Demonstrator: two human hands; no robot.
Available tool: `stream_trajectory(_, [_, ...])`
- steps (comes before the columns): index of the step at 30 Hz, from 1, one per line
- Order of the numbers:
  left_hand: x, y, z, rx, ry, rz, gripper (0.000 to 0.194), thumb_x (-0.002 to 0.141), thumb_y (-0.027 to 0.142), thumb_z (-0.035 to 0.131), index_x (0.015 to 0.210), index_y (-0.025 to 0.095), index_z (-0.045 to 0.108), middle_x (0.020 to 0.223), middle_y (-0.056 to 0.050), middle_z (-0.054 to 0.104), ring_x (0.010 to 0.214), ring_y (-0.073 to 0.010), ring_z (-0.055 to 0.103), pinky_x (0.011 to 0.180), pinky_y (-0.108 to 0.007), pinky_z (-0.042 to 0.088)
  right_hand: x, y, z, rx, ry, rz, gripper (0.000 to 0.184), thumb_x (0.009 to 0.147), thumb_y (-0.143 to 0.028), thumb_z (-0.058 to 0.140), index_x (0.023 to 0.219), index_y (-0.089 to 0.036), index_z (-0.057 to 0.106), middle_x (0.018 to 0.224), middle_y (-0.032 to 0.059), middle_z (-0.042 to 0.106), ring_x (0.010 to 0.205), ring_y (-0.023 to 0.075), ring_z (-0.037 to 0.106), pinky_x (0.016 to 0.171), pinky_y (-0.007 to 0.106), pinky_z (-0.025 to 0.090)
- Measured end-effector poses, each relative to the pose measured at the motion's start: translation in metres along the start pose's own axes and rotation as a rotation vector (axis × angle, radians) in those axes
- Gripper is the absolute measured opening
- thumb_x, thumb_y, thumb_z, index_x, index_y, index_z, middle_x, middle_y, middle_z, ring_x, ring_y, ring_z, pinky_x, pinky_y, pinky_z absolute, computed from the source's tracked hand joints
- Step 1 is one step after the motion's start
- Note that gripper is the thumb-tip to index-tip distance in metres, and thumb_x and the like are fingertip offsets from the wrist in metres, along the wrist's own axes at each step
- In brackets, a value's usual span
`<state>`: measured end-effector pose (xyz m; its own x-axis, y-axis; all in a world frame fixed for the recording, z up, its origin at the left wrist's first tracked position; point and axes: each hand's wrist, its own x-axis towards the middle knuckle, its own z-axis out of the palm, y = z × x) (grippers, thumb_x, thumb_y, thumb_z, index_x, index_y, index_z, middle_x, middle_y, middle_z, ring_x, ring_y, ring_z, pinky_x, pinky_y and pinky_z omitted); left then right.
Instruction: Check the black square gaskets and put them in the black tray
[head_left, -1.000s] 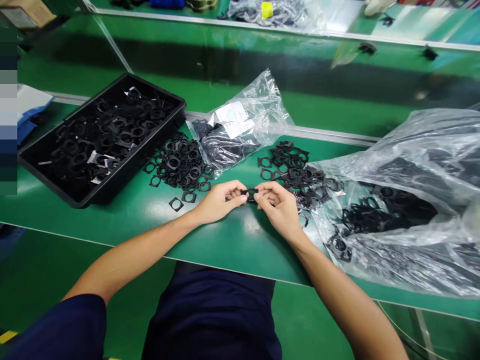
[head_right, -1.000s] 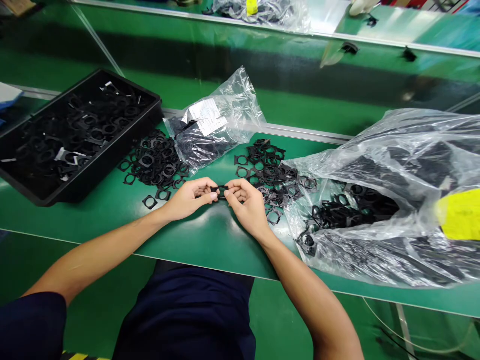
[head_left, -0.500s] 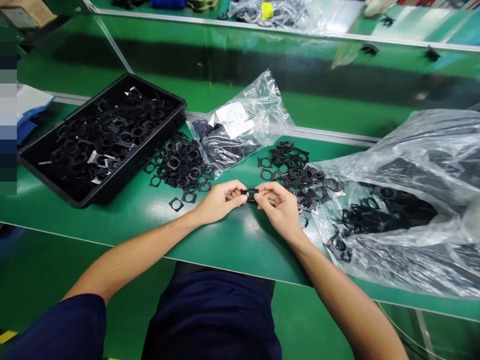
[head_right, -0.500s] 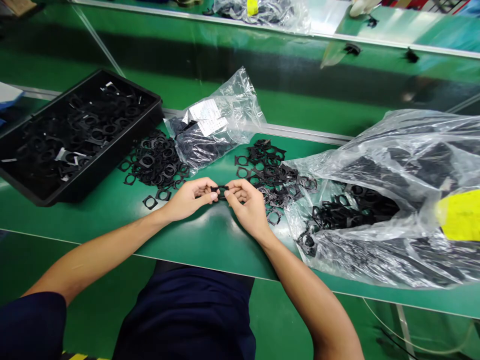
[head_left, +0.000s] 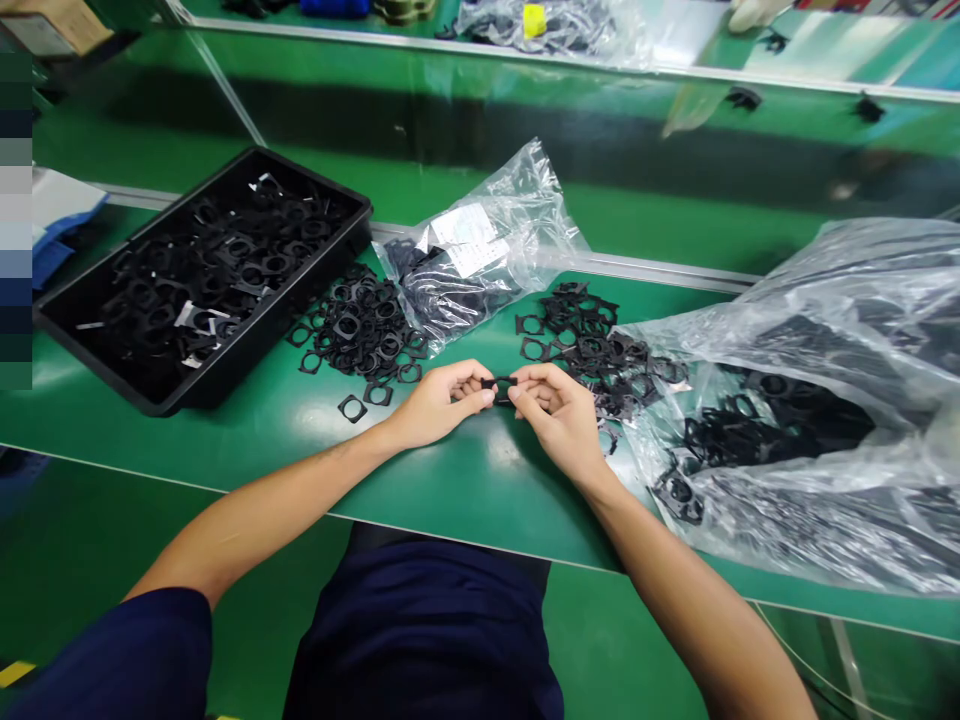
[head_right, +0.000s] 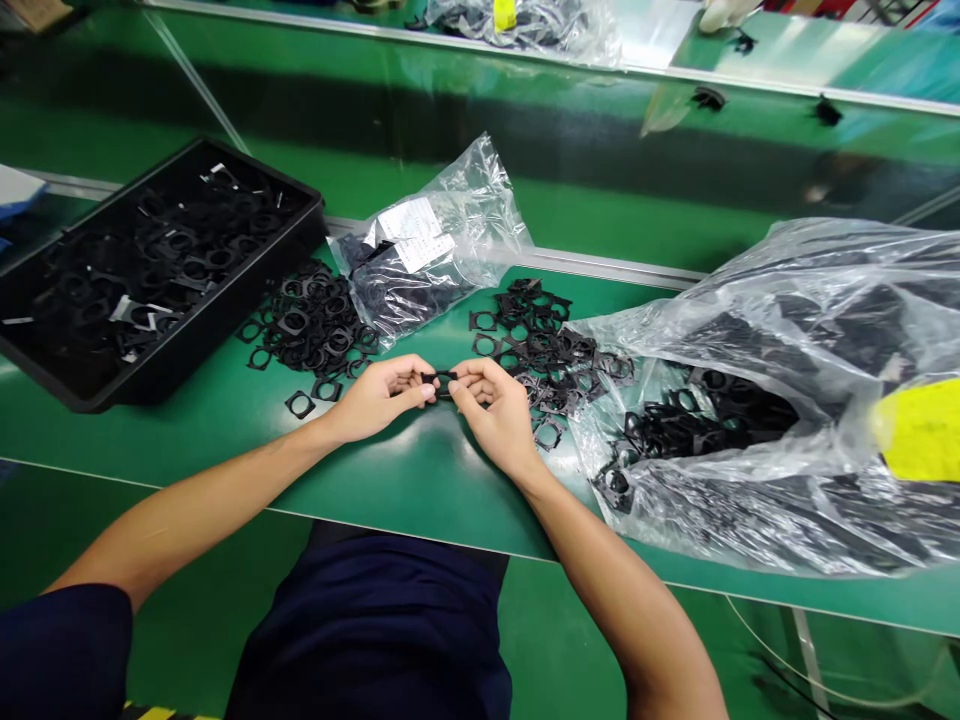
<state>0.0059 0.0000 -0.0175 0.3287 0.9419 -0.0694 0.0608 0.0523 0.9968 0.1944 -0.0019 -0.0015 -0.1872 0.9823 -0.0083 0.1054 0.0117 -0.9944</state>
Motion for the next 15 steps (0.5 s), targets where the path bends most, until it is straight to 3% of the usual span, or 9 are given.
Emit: stream_trajectory(15, [0.0005, 0.0020, 0.0001, -0.002, -0.012, -0.005, 0.016, 0.083, 0.030, 0.068, 0.087, 0.015, 0.064, 0.073, 0.001, 0.063, 0.065, -0.0091, 0.055, 0.064, -0.020, 0.045, 0.0019, 0.0034, -0.0003, -0.008, -0.014, 0.016, 0.026, 0.082, -0.043, 0.074, 0.086, -0.020, 0.062, 0.071, -0.0009, 0.062, 0.060, 0.0119, 0.057, 0.057, 0.026, 0.046])
